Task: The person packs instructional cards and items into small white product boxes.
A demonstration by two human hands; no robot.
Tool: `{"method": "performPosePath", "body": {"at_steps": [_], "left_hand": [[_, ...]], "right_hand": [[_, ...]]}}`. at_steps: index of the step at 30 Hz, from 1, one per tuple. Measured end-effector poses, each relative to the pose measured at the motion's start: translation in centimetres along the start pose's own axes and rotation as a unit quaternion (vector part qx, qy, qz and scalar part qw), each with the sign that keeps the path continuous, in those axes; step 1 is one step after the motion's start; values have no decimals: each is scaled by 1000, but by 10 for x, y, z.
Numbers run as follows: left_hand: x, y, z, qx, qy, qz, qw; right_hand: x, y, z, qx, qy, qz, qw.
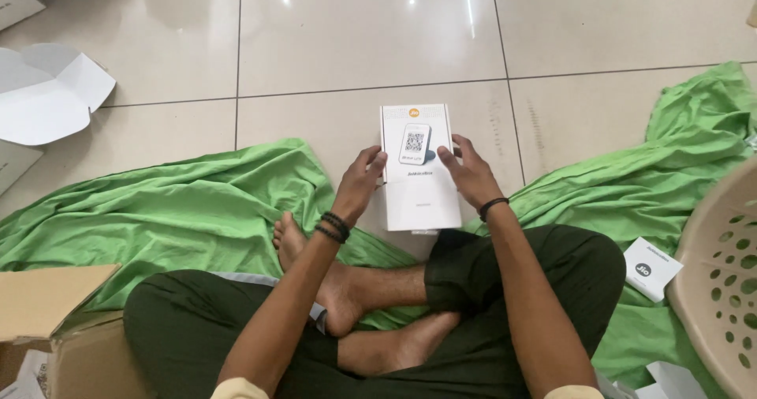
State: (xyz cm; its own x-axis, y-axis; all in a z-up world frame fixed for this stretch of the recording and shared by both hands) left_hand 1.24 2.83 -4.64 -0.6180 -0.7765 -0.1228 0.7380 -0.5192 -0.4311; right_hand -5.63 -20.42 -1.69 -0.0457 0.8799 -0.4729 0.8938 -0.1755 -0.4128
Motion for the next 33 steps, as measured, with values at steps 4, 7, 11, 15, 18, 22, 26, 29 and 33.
{"method": "performPosePath", "body": {"at_steps": [4,7,11,15,18,22,26,29,33], "left_hand": [[-9,-66,71,112,-52,0,992],[-13,-78,96,181,-102,-1,978],[-14,-72,97,155,15,68,985],[-14,-58,95,244,86,115,959],[-14,-51,97,240,113,134,955],[-15,-58,115,248,69,120,959],[-19,-59,123,283,95,106,948],[-24,-60,133,305,120,106,939],[-25,-63,151,338,182,129,914]], "right_hand": [[-27,-53,-58,-19,24,-4,1000],[-23,-69,-69,-111,206,-32,972],[-17,-70,-67,-156,274,-50,948],[-18,-72,-77,-214,334,-54,916],[-17,-70,-77,-241,357,-45,901],[-19,-66,-74,-259,306,-16,916],[-25,-64,-73,-240,233,43,941],[-25,-62,-73,-257,207,65,942],[-27,-59,-72,-267,160,95,946]]}}
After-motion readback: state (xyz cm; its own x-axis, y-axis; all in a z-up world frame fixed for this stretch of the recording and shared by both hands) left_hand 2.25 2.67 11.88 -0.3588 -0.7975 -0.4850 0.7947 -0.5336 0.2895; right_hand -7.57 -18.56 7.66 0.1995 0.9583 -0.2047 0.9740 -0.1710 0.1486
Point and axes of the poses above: each hand's wrist, its own y-axis towards the middle knuckle, its own x-axis out of the palm, z = x × y, the point moved 4 cm from there along y, towards the middle knuckle, and after that the axes turned 11 degrees about -z, right-handed, at the moved point
